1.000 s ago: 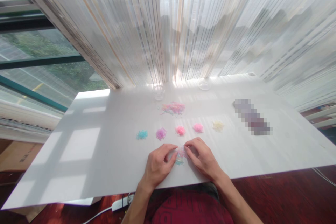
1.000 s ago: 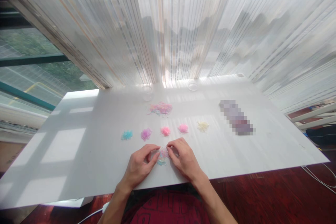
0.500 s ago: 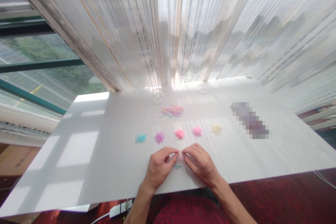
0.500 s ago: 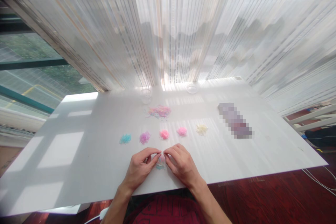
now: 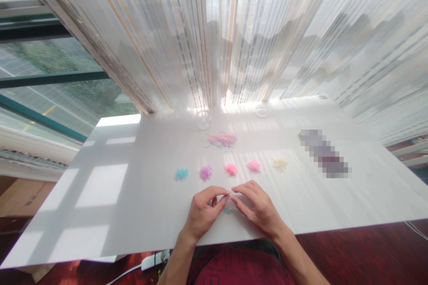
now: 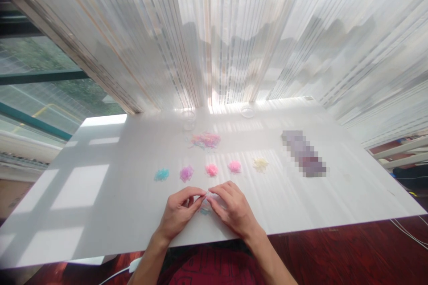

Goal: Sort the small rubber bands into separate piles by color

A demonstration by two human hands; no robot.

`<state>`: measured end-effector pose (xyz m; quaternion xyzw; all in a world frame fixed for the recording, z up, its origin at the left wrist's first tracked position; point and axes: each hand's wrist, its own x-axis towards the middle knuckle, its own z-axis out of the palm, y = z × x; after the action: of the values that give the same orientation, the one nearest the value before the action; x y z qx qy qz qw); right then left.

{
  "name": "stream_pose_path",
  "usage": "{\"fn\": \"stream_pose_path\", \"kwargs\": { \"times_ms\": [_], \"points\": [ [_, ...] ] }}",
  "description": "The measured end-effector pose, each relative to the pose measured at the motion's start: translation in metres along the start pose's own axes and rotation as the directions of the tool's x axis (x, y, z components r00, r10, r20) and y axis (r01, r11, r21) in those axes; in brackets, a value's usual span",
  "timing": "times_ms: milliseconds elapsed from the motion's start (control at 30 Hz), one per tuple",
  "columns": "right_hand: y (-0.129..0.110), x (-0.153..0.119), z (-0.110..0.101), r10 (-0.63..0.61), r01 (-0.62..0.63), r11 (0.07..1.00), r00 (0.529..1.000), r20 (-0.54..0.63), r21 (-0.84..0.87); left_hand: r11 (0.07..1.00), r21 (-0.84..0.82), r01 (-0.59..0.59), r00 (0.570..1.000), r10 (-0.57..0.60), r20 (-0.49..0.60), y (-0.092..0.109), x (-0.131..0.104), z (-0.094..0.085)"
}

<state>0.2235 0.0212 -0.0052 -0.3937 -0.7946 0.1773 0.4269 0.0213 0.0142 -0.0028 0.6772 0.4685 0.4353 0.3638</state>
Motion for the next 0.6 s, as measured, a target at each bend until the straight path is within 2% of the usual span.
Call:
{"fn": "stream_pose_path", "kwargs": {
  "times_ms": [600],
  "points": [
    [-0.0005, 0.0017, -0.0011, 0.008, -0.008, 0.999, 1.0, 0.013, 0.038, 1.0, 0.005, 0.0, 1.0, 0.0, 0.009, 0.0006, -0.0004, -0.0003]
  ]
}}
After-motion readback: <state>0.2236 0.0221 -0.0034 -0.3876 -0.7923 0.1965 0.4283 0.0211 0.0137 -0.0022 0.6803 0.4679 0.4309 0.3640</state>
